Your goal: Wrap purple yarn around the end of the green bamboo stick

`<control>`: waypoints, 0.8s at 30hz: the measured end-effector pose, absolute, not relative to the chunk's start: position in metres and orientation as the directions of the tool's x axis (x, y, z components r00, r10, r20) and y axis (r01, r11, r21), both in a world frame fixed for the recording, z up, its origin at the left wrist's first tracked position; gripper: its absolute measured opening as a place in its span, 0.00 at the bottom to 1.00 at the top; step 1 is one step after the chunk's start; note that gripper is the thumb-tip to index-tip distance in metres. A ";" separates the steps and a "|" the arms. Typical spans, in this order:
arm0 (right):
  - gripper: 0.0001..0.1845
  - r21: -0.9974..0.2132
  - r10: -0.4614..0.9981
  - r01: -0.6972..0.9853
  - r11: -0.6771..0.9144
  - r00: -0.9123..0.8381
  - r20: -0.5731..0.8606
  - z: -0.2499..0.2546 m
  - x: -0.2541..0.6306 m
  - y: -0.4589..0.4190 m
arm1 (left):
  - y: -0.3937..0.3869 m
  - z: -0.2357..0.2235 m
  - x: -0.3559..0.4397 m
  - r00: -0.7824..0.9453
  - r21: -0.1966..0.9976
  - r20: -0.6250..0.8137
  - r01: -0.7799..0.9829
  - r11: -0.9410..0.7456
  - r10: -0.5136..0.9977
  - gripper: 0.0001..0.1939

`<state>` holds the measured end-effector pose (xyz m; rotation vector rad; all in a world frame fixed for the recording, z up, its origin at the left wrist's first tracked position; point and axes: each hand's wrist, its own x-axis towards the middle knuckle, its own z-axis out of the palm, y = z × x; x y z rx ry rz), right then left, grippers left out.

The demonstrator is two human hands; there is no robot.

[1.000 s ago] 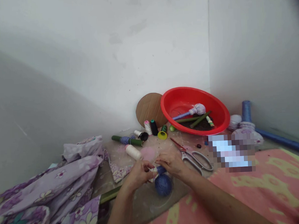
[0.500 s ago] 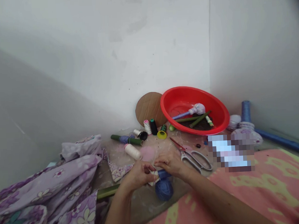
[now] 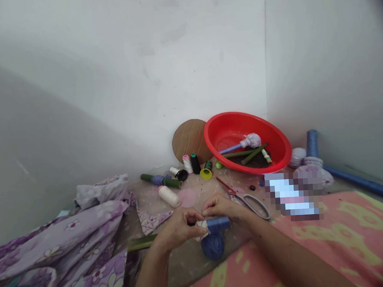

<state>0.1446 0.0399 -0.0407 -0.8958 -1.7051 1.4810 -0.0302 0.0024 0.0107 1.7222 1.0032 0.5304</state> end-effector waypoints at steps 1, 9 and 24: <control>0.10 -0.998 0.857 0.037 0.058 -0.514 0.031 -0.042 0.144 0.040 | 0.002 0.013 -0.030 0.550 0.927 -0.116 0.360 -0.109 0.827 0.12; 0.07 -0.982 0.951 -0.190 -0.014 -0.305 0.046 -0.053 0.126 0.038 | 0.009 0.013 -0.040 0.478 0.968 -0.118 0.250 -0.007 0.871 0.17; 0.09 -0.971 0.974 -0.232 -0.059 -0.227 -0.005 -0.050 0.111 0.029 | 0.012 0.010 -0.049 0.471 0.996 -0.073 0.081 0.039 0.879 0.22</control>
